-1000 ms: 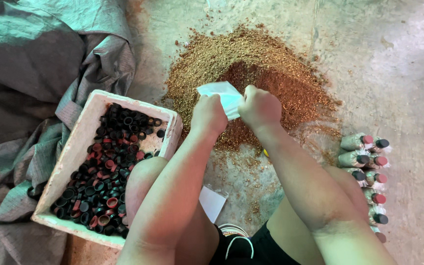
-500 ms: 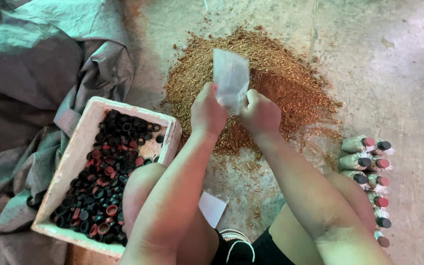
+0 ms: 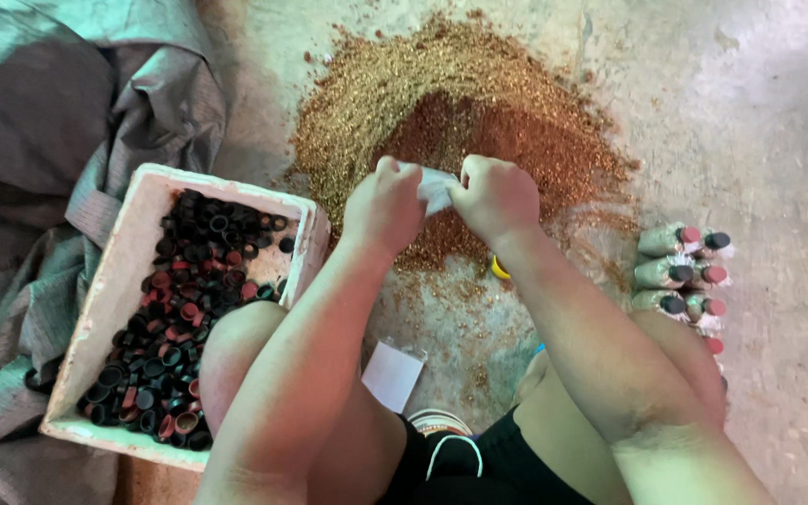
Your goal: The person sits on the floor and fills small plastic bottles with a granular substance using a yellow cup. They then seal the bottles with black caps and place them on the floor.
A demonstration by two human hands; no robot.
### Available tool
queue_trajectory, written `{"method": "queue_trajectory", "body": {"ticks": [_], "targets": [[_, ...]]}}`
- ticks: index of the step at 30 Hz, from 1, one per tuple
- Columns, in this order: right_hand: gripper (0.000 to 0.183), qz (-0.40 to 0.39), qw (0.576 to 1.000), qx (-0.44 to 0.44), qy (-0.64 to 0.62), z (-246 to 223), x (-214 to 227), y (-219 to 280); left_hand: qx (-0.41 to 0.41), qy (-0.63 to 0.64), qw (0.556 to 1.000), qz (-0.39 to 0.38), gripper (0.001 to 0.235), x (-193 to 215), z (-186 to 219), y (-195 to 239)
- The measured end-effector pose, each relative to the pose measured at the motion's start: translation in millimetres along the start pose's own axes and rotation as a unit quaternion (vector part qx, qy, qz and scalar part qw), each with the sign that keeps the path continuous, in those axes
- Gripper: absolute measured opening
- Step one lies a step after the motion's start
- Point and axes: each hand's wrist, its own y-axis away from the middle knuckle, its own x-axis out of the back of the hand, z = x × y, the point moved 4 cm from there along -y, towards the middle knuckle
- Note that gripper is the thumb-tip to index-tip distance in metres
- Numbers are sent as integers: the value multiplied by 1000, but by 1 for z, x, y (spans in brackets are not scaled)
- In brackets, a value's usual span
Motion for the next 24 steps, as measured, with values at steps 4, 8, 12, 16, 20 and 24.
{"method": "queue_trajectory", "body": {"ticks": [4,8,12,16,20,24], "targets": [[37,-20,1000,10,12,-10,8,18,-25,-11,999,24,13,-3,-4,-2],[35,0,997,83,9,-17,9,38,-66,-88,994,-9,16,-1,0,0],[54,-72,966,218,121,-48,20,72,26,90,995,-30,22,3,-8,-3],[45,78,941,309,111,-19,-17,68,90,126,988,-24,27,-1,-20,-4],[22,40,955,255,147,1,-37,56,114,157,980,-30,25,5,-23,4],[24,-59,978,189,68,1,-40,58,74,121,990,-3,5,18,-13,13]]}}
